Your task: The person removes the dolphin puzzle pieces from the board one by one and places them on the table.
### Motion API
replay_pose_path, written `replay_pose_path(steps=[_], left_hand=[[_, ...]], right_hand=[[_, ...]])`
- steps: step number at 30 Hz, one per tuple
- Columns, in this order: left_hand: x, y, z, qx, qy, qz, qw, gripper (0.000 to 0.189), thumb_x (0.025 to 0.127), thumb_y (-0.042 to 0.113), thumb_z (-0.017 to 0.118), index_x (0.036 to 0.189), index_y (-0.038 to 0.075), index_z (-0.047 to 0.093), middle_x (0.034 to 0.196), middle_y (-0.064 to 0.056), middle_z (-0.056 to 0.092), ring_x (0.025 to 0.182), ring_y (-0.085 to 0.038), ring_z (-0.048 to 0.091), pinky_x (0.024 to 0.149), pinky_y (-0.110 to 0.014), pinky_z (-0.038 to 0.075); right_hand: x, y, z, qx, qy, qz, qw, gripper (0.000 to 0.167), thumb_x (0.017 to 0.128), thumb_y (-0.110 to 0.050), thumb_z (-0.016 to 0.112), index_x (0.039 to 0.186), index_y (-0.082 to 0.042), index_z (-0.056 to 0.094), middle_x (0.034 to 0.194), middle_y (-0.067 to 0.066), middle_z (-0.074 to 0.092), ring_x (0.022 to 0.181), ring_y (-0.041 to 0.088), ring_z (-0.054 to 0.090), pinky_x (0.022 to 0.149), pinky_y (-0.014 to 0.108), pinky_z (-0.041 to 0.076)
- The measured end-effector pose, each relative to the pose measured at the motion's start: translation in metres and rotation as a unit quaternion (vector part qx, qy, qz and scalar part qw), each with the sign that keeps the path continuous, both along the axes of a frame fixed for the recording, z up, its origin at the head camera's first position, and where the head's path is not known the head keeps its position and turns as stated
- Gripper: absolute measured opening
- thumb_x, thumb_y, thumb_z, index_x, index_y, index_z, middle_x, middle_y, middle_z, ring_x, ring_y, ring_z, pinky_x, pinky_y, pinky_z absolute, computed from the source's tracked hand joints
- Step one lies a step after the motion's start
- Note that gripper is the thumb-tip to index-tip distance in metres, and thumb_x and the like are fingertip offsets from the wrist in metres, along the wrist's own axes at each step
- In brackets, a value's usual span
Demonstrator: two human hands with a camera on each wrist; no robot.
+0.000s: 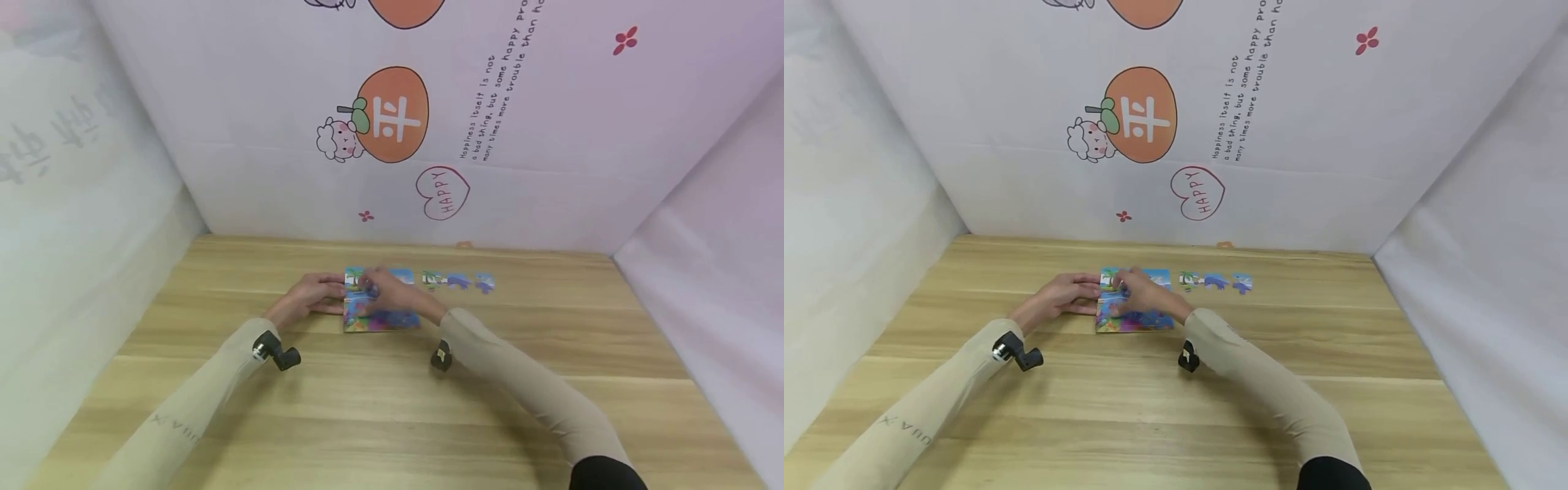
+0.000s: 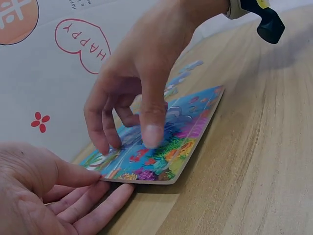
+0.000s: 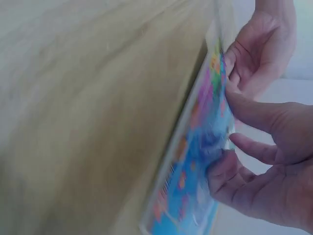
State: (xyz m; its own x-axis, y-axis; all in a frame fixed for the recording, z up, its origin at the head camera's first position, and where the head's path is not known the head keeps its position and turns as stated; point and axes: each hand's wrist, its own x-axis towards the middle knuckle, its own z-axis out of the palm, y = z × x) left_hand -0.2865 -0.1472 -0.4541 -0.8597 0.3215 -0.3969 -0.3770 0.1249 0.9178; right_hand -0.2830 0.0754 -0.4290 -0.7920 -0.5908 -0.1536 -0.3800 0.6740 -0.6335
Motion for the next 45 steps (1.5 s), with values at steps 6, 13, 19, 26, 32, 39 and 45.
replay_pose_path(steps=[6, 13, 19, 26, 32, 39, 45], left_hand=[[0.001, 0.01, -0.005, 0.004, 0.004, 0.006, 1.0, 0.054, 0.101, -0.005, 0.061, 0.153, -0.005, 0.044, 0.148, -0.028, 0.053, 0.097, -0.021, 0.075, 0.089, -0.034, 0.067], [0.003, 0.01, -0.01, -0.009, 0.018, 0.004, 0.9998, 0.058, 0.098, -0.005, 0.067, 0.152, -0.005, 0.044, 0.142, -0.023, 0.054, 0.105, -0.025, 0.071, 0.088, -0.033, 0.067], [0.004, 0.007, -0.006, -0.028, 0.037, -0.022, 0.9987, 0.057, 0.101, 0.0, 0.065, 0.152, -0.005, 0.042, 0.143, -0.021, 0.05, 0.112, -0.027, 0.067, 0.093, -0.032, 0.066], [0.002, 0.004, -0.005, -0.026, 0.031, -0.029, 0.9987, 0.052, 0.107, 0.002, 0.056, 0.155, -0.003, 0.039, 0.145, -0.022, 0.047, 0.122, -0.031, 0.063, 0.096, -0.031, 0.065], [0.002, 0.008, -0.007, -0.021, 0.029, -0.015, 0.9992, 0.054, 0.103, -0.001, 0.06, 0.154, -0.004, 0.042, 0.14, -0.019, 0.051, 0.111, -0.025, 0.067, 0.094, -0.031, 0.065], [0.004, 0.01, -0.006, -0.035, 0.034, 0.006, 0.9988, 0.055, 0.1, -0.003, 0.064, 0.152, -0.004, 0.044, 0.136, -0.019, 0.053, 0.107, -0.024, 0.068, 0.091, -0.03, 0.066], [0.005, 0.008, -0.005, -0.041, 0.034, 0.01, 0.9985, 0.055, 0.101, -0.003, 0.062, 0.152, -0.004, 0.043, 0.141, -0.022, 0.052, 0.114, -0.028, 0.067, 0.092, -0.031, 0.066]], right_hand=[[0.005, -0.001, -0.003, 0.015, -0.013, -0.028, 0.9994, 0.06, 0.089, -0.014, 0.085, 0.138, 0.001, 0.053, 0.144, 0.023, 0.044, 0.129, 0.035, 0.05, 0.115, 0.048, 0.051], [0.006, -0.005, -0.002, 0.012, -0.018, -0.041, 0.9989, 0.056, 0.088, -0.013, 0.086, 0.131, 0.0, 0.054, 0.135, 0.018, 0.048, 0.121, 0.03, 0.051, 0.109, 0.044, 0.054], [0.005, -0.011, 0.001, 0.004, -0.026, -0.052, 0.9983, 0.052, 0.086, -0.012, 0.088, 0.122, -0.002, 0.052, 0.12, 0.012, 0.043, 0.107, 0.025, 0.046, 0.093, 0.037, 0.053], [0.002, -0.011, -0.001, -0.015, -0.023, -0.033, 0.9991, 0.046, 0.089, -0.009, 0.085, 0.115, -0.003, 0.048, 0.11, 0.009, 0.04, 0.099, 0.023, 0.042, 0.079, 0.03, 0.042], [0.003, 0.0, -0.009, -0.059, 0.017, 0.002, 0.9981, 0.035, 0.096, -0.006, 0.076, 0.116, -0.001, 0.048, 0.111, 0.013, 0.053, 0.097, 0.023, 0.049, 0.08, 0.03, 0.045], [0.008, 0.005, -0.016, -0.125, 0.041, -0.004, 0.9913, 0.025, 0.099, 0.007, 0.063, 0.121, 0.001, 0.053, 0.127, 0.021, 0.062, 0.118, 0.037, 0.062, 0.101, 0.046, 0.059], [0.007, 0.004, -0.019, -0.163, 0.012, -0.055, 0.985, 0.021, 0.099, 0.0, 0.068, 0.117, 0.002, 0.057, 0.119, 0.02, 0.067, 0.111, 0.033, 0.066, 0.097, 0.04, 0.061]])
